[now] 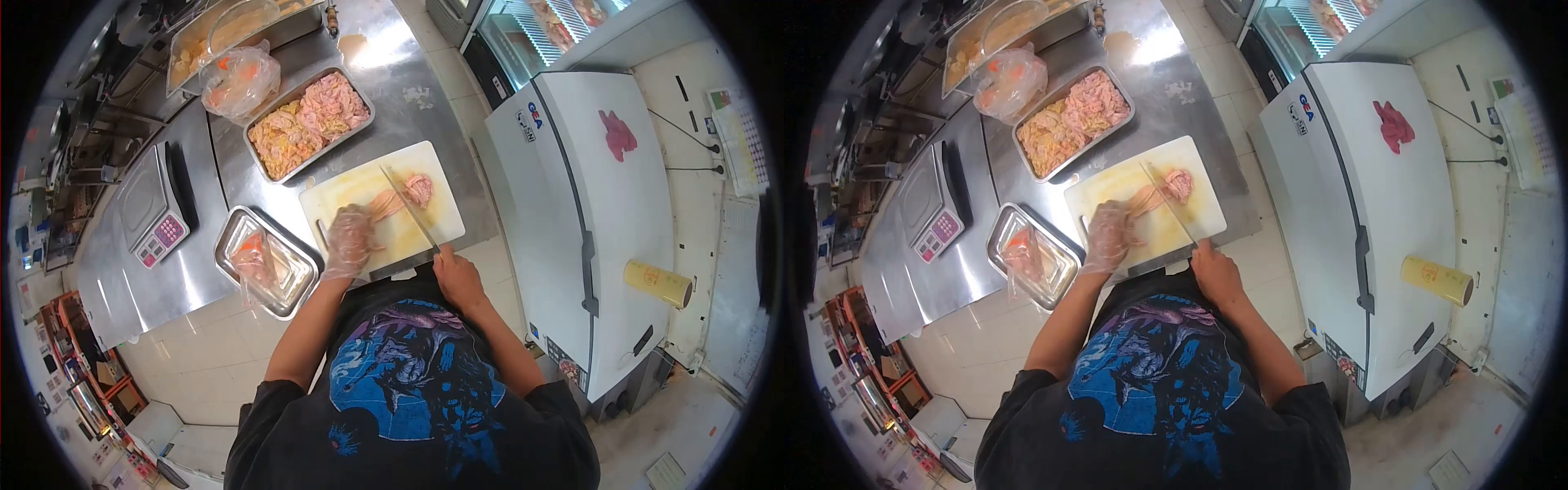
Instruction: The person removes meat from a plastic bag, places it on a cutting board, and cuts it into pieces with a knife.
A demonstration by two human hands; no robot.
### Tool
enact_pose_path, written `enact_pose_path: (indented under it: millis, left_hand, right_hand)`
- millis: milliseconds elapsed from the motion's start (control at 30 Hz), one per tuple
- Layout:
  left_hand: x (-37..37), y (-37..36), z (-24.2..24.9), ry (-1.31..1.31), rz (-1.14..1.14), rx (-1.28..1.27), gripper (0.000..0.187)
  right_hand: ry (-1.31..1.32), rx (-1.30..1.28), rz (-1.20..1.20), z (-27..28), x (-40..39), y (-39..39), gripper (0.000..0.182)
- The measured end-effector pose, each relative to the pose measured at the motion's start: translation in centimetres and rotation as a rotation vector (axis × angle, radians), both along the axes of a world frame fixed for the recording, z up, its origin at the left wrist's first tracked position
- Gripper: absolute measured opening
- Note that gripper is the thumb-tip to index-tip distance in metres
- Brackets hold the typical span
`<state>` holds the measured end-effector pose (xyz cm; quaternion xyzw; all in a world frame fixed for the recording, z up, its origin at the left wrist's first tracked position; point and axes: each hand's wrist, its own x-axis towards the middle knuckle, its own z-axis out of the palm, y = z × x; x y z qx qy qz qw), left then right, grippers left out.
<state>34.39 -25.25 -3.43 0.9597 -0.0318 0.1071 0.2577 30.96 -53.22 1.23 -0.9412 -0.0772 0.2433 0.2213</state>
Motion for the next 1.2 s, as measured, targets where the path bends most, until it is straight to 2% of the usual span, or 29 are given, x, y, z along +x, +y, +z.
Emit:
enact_pose_path:
  millis: [33, 67, 133, 233, 300, 400, 433, 500, 567, 700, 767, 900, 1000, 1067, 1200]
  left_hand:
    - [0.5, -1.2, 0.0, -0.056, -0.118, -0.013, 0.017]
    - [1.1, -2.7, 0.5, 0.018, -0.082, -0.035, 0.016]
    - [1.1, -4.1, -1.7, 0.051, -0.023, -0.073, 0.015]
    - [0.8, -4.7, -2.2, 0.125, 0.019, -0.098, 0.013]
    - [0.0, -4.1, -2.2, 0.09, -0.133, -0.095, 0.013]
    - [0.2, -3.3, -1.5, 0.152, -0.225, -0.082, 0.012]
    - [0.4, -3.4, -1.2, 0.152, -0.221, -0.088, 0.012]
    - [0.7, -3.4, -1.0, 0.118, -0.05, -0.16, 0.014]
    - [1.4, -3.5, -1.5, 0.102, -0.03, -0.116, 0.013]
    - [1.8, -4.2, -1.9, 0.177, -0.029, -0.02, 0.015]
    - [1.9, -3.9, -2.0, 0.171, -0.049, -0.064, 0.015]
    - [1.6, -3.4, -1.2, 0.08, -0.106, -0.162, 0.014]
    - [1.3, -3.5, -1.9, 0.079, -0.108, -0.179, 0.014]
    - [1.1, -3.3, -2.3, 0.079, -0.133, -0.175, 0.014]
    - [1.0, -2.2, -2.5, 0.048, -0.17, -0.174, 0.012]
  right_hand:
    - [-0.078, 0.046, 0.029, -0.8, 0.3, 0.7, 0.022]
    - [-0.157, 0.093, 0.057, -1.3, 0.7, 1.2, 0.021]
    - [-0.13, 0.049, 0.056, -1.3, 1.6, 2.1, 0.02]
    - [-0.127, -0.016, 0.033, -1.9, 2.7, 1.5, 0.019]
    - [-0.134, -0.031, 0.023, -1.8, 2.8, 1.6, 0.02]
    - [-0.153, 0.008, 0.053, -0.9, 3.1, 2.1, 0.022]
    - [-0.144, 0.023, 0.069, -0.6, 2.9, 2.7, 0.023]
    - [-0.131, 0.034, 0.091, -0.4, 3.1, 3.7, 0.025]
    - [-0.038, -0.096, 0.117, -0.6, 3.3, 4.3, 0.032]
    - [0.119, -0.099, 0.101, -0.5, 3.7, 4.6, 0.033]
    - [0.12, -0.097, 0.097, -0.9, 4.3, 5.0, 0.028]
    - [0.115, -0.079, 0.131, -2.1, 6.4, 6.5, 0.032]
    - [0.035, -0.099, 0.13, -2.5, 8.3, 8.2, 0.026]
    - [-0.1, 0.009, 0.123, -2.7, 8.9, 8.6, 0.025]
    - [-0.09, 0.024, 0.127, -1.7, 8.6, 7.4, 0.026]
